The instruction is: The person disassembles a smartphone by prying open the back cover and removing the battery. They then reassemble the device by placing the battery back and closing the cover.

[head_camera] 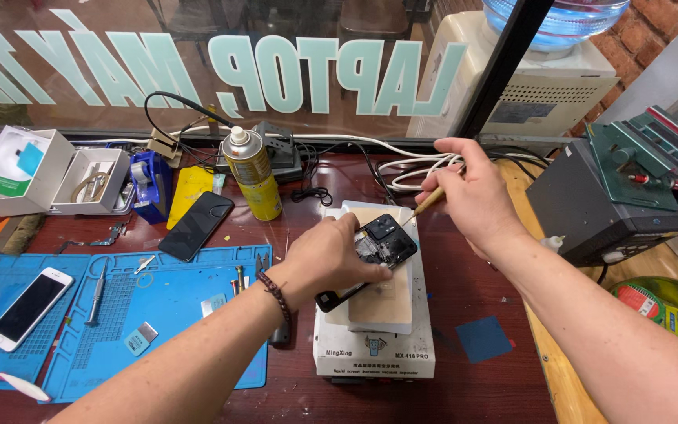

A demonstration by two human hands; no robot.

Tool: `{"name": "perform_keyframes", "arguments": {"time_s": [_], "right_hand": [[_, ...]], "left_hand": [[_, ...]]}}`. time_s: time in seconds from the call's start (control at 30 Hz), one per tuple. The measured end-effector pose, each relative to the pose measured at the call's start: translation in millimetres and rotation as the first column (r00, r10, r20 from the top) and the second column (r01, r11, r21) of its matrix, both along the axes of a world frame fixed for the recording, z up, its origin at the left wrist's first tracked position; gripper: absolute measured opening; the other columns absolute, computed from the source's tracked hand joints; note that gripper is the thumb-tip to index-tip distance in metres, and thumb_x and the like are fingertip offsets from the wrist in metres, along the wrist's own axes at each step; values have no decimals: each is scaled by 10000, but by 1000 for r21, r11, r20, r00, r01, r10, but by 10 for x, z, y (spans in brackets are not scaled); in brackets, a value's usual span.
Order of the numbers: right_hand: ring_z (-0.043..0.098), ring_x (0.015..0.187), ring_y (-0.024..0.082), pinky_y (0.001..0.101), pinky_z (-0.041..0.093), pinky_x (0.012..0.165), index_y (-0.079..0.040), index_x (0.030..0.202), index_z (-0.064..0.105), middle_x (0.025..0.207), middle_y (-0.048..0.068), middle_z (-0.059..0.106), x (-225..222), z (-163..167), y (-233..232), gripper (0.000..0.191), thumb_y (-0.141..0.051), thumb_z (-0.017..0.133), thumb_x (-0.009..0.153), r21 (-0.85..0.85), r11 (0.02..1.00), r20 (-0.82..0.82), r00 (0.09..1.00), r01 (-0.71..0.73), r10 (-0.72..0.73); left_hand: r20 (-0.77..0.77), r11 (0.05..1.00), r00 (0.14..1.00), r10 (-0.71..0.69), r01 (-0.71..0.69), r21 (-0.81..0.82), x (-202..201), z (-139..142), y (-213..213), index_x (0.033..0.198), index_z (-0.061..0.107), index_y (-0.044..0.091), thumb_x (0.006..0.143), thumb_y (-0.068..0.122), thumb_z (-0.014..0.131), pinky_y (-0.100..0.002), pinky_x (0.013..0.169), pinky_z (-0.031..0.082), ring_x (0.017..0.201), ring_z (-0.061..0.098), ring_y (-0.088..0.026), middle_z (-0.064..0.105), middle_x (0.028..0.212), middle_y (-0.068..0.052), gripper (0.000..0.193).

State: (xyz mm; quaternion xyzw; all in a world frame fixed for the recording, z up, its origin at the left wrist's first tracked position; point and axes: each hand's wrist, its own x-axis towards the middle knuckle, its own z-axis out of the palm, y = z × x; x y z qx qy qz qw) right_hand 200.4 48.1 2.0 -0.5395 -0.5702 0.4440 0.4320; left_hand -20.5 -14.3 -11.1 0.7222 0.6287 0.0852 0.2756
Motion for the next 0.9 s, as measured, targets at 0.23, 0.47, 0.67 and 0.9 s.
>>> {"name": "perform_keyframes", "arguments": {"time_s": [0.23, 0.47, 0.67, 0.9], "right_hand": [[587, 673, 200, 372, 452, 590, -96, 1208, 759, 883, 85, 695, -27, -254, -166, 368, -309, 568, 977, -250, 965, 497, 866, 86, 52], [622, 565, 202, 349, 486, 520, -138, 1194, 679, 743, 100, 725, -363, 181, -483, 688, -720, 588, 840, -385, 917, 663, 723, 107, 195], [544, 484, 138, 319, 412, 409, -84, 1053, 704, 719, 51, 675, -505, 406, -523, 588, -613, 682, 797, -324, 943, 540, 833, 77, 118], [296, 409, 41, 250, 195, 349, -102, 1050, 621, 726, -31, 609, -259, 365, -362, 331, -374, 685, 874, -362, 922, -64, 991, -135, 120]], "left_hand": [[336, 948, 918, 209, -106, -301, -108, -47, 229, 1018, 779, -40, 707, 205, 805, -367, 731, 609, 791, 771, -242, 791, 905, -162, 396], [505, 911, 813, 291, -74, -406, -108, -11, 165, 922, 736, -14, 738, 105, 800, -342, 642, 575, 724, 699, -186, 736, 830, -90, 228], [739, 958, 623, 255, -57, -282, 30, -129, 146, 888, 676, -5, 765, 104, 812, -299, 673, 551, 745, 651, -134, 704, 831, -49, 213], [842, 745, 80, 533, 427, -512, -66, -73, 95, 1106, 682, 103, 872, 358, 709, -344, 691, 587, 837, 698, -171, 699, 1010, -59, 347]]}}
